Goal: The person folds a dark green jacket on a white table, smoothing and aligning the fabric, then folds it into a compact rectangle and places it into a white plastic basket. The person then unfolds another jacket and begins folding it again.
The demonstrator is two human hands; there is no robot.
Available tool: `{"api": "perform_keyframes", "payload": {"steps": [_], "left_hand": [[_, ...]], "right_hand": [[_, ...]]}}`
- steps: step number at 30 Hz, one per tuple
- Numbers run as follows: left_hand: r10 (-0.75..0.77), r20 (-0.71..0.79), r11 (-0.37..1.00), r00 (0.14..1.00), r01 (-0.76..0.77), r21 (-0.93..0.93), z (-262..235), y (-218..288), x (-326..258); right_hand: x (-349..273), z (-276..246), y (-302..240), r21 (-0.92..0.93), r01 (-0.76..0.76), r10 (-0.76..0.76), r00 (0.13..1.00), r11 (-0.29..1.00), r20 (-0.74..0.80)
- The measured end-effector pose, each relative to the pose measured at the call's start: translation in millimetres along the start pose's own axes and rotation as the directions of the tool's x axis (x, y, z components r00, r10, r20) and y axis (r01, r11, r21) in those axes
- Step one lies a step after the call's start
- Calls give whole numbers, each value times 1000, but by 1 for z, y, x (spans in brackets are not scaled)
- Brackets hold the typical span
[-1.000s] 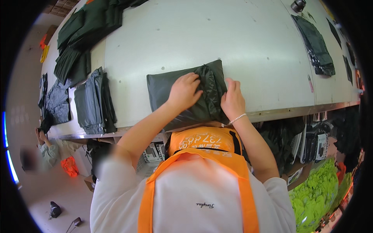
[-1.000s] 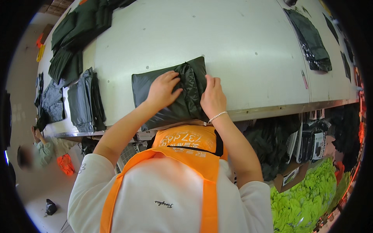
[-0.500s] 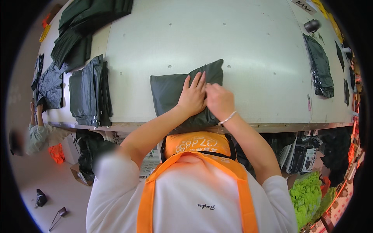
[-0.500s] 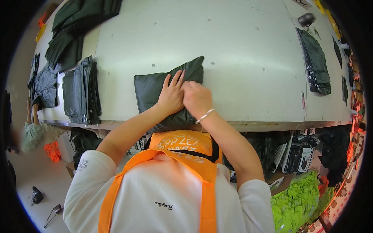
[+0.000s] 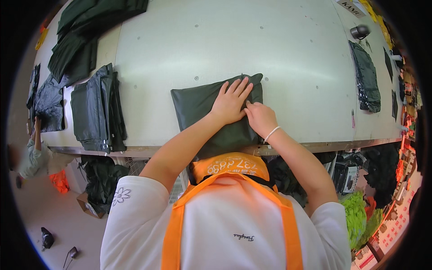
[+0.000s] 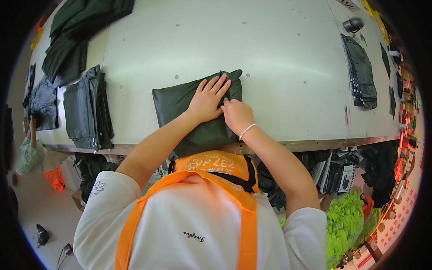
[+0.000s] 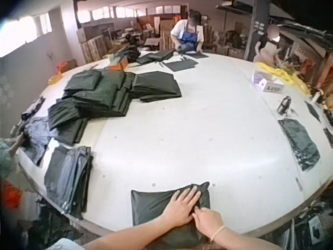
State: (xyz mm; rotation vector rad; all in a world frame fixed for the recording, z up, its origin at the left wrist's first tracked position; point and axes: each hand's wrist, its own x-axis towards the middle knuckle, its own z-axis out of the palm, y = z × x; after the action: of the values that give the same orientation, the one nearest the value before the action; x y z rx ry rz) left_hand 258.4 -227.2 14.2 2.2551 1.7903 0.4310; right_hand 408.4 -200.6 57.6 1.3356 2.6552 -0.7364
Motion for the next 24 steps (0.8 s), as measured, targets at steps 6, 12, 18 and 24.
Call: {"api": "perform_keyframes", "payload": {"steps": [6, 12, 18, 24], "left_hand": [[-95, -34, 995, 995, 94, -32, 7, 7, -2], [-100, -87, 994, 991, 97, -44, 11, 7, 4], [-156, -92, 987, 983, 151, -61, 14, 6, 2], [-110, -108, 991, 988, 102, -84, 3, 20, -5]], "right_hand": [[-51, -12, 4, 186, -161, 175, 983, 969, -59], [-81, -3, 26, 298, -405, 455, 883, 864, -119], [-81, -6, 9, 104, -78, 107, 944, 992, -313], [-76, 43, -9, -235, 36, -33, 999, 971, 18]]}}
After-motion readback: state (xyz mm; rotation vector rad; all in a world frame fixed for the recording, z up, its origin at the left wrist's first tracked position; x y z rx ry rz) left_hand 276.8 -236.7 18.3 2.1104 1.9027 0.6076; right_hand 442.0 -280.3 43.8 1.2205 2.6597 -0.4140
